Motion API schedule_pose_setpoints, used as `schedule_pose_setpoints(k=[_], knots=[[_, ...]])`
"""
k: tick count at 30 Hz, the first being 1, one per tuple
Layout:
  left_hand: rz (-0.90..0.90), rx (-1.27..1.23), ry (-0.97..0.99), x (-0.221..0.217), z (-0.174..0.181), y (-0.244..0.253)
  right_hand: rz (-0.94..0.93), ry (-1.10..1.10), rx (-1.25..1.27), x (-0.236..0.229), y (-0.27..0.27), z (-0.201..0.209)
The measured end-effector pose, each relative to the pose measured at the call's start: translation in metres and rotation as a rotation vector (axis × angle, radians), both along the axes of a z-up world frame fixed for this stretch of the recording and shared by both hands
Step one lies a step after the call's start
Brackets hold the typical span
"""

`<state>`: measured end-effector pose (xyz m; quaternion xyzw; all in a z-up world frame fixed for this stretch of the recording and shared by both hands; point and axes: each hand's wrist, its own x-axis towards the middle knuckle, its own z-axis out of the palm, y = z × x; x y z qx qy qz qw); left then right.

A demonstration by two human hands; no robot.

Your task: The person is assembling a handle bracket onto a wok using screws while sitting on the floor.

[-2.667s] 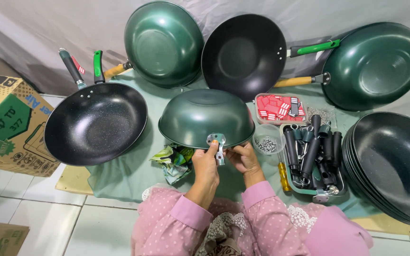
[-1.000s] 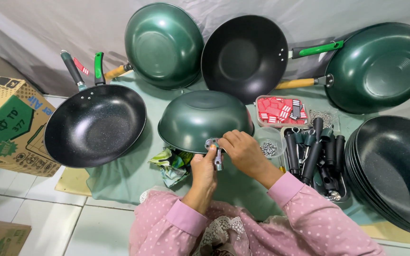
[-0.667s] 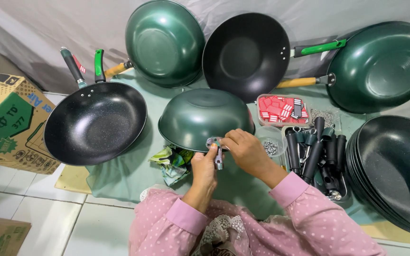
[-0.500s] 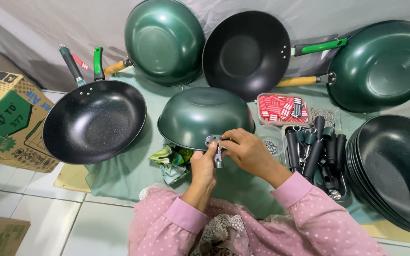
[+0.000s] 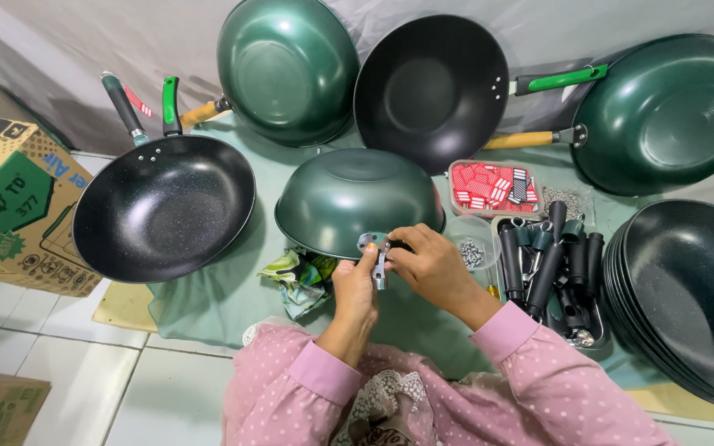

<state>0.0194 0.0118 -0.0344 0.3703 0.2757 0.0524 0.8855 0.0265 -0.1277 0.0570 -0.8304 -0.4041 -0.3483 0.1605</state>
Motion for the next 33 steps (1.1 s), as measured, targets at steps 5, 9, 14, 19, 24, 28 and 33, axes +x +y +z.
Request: schedule_pose_setpoints(k=[5, 9, 14, 19, 24, 28, 33], knots=[[0.003, 0.009, 0.000, 0.001, -0.011, -0.003, 0.042, 0.072, 0.009, 0.000, -0.002, 0.009], [0.008, 0.014, 0.003, -0.003, -0.003, -0.004, 0.101, 0.220, 0.104, 0.002, -0.009, 0.009], [0.015, 0.021, -0.001, -0.005, 0.002, -0.007, 0.048, 0.222, 0.161, 0.003, -0.008, 0.003], [0.006, 0.040, -0.006, -0.008, 0.003, -0.007, 0.038, 0.146, 0.163, 0.006, -0.004, 0.000], [0.010, 0.033, -0.009, -0.011, 0.010, -0.008, 0.013, 0.107, 0.136, 0.004, -0.002, 0.001], [-0.002, 0.040, -0.005, -0.011, 0.007, -0.009, -0.001, 0.054, 0.106, 0.003, -0.001, 0.005], [-0.021, 0.048, -0.014, -0.009, 0.003, -0.008, -0.014, -0.021, 0.062, 0.003, 0.000, 0.007]])
